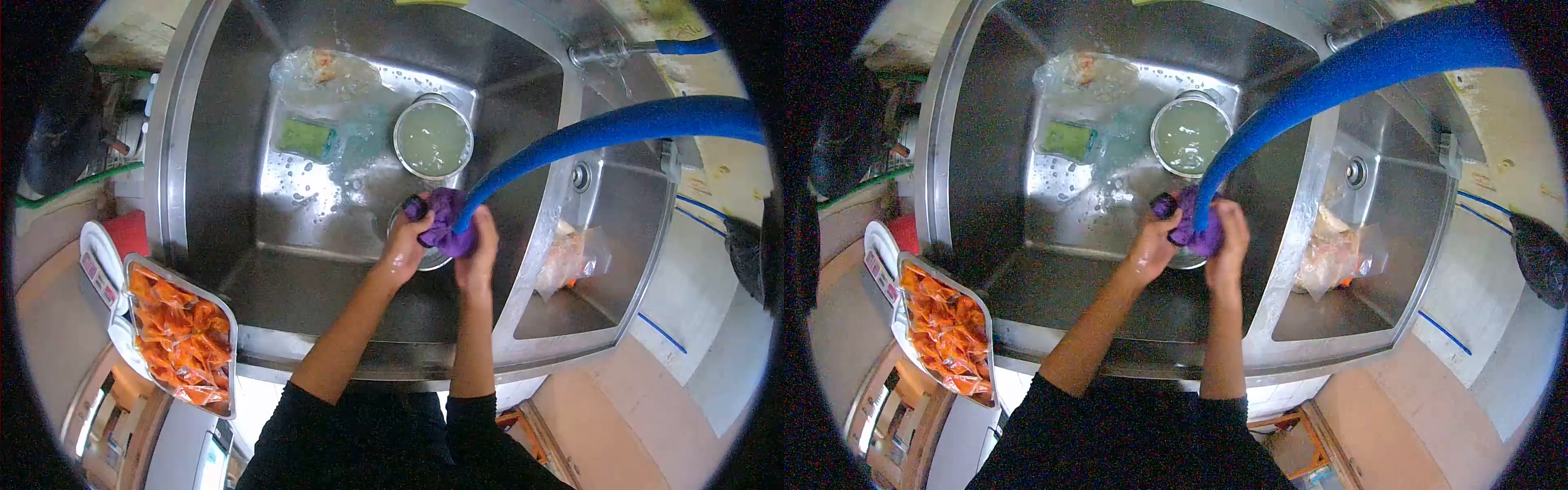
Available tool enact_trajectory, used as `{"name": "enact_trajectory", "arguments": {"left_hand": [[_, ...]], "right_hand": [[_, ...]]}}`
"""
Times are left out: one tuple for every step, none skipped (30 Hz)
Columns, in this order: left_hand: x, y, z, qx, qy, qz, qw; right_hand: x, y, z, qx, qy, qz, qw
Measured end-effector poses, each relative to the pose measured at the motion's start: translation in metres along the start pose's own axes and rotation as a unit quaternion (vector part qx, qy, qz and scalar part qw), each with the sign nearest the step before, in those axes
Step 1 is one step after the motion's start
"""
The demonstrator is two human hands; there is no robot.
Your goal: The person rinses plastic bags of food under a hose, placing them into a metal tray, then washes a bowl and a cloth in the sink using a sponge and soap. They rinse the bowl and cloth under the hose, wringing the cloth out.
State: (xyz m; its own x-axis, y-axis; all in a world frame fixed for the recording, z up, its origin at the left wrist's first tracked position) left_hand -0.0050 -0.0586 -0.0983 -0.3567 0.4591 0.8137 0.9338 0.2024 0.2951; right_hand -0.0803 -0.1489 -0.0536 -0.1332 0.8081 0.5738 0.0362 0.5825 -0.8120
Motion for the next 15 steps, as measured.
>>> {"name": "enact_trajectory", "arguments": {"left_hand": [[-0.002,-0.011,0.001,-0.031,0.016,0.015,0.999],[-0.006,-0.024,0.005,-0.063,0.031,0.029,0.997],[-0.016,-0.033,0.012,-0.098,0.019,-0.005,0.995],[-0.019,-0.050,0.024,-0.097,0.019,-0.002,0.995],[0.001,-0.035,0.019,-0.206,0.056,-0.035,0.976],[0.013,-0.025,0.019,-0.311,0.092,-0.070,0.943],[0.010,-0.046,0.034,-0.388,0.091,-0.064,0.915],[0.004,-0.059,0.048,-0.390,0.091,-0.059,0.914],[0.004,-0.028,0.029,-0.425,0.075,-0.169,0.886],[0.001,-0.022,0.018,-0.529,0.043,-0.167,0.831],[0.009,0.003,-0.010,-0.623,0.006,-0.172,0.763],[0.003,-0.004,-0.008,-0.623,0.004,-0.163,0.765],[-0.009,0.002,-0.001,-0.521,0.058,-0.172,0.834],[-0.019,0.003,0.014,-0.411,0.111,-0.177,0.887],[-0.027,-0.029,0.041,-0.209,0.178,-0.077,0.959]], "right_hand": [[0.007,-0.001,-0.005,0.125,0.021,0.095,0.987],[0.017,-0.004,-0.013,0.247,0.040,0.187,0.950],[0.022,-0.003,-0.019,0.352,0.054,0.189,0.915],[0.025,-0.005,-0.022,0.453,0.068,0.189,0.869],[0.013,-0.005,-0.019,0.513,0.084,0.193,0.832],[-0.002,-0.010,-0.023,0.512,0.083,0.196,0.832],[-0.012,-0.018,-0.027,0.462,0.073,0.222,0.855],[-0.014,-0.023,-0.028,0.411,0.063,0.246,0.875],[-0.006,-0.017,-0.021,0.439,0.081,0.267,0.854],[0.006,-0.009,-0.015,0.467,0.095,0.292,0.829],[0.033,-0.017,-0.021,0.429,0.090,0.312,0.843],[0.057,-0.025,-0.027,0.391,0.089,0.329,0.855],[0.059,-0.027,-0.024,0.386,0.114,0.350,0.846],[0.046,-0.025,-0.019,0.385,0.115,0.351,0.846],[0.019,-0.019,-0.013,0.458,0.104,0.327,0.820]]}}
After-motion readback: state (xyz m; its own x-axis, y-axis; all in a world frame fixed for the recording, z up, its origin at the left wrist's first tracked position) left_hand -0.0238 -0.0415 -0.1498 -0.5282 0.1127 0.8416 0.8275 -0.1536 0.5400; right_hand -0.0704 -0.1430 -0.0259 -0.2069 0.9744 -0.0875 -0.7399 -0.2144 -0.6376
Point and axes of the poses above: each hand's wrist, its own x-axis away from the middle knuckle, its own z-axis out of the back of the hand, y = z × x, the point moved 10 cm from there along -x, towards the middle knuckle, and after that the axes turned 13 degrees about y, right-handed, at the moved point
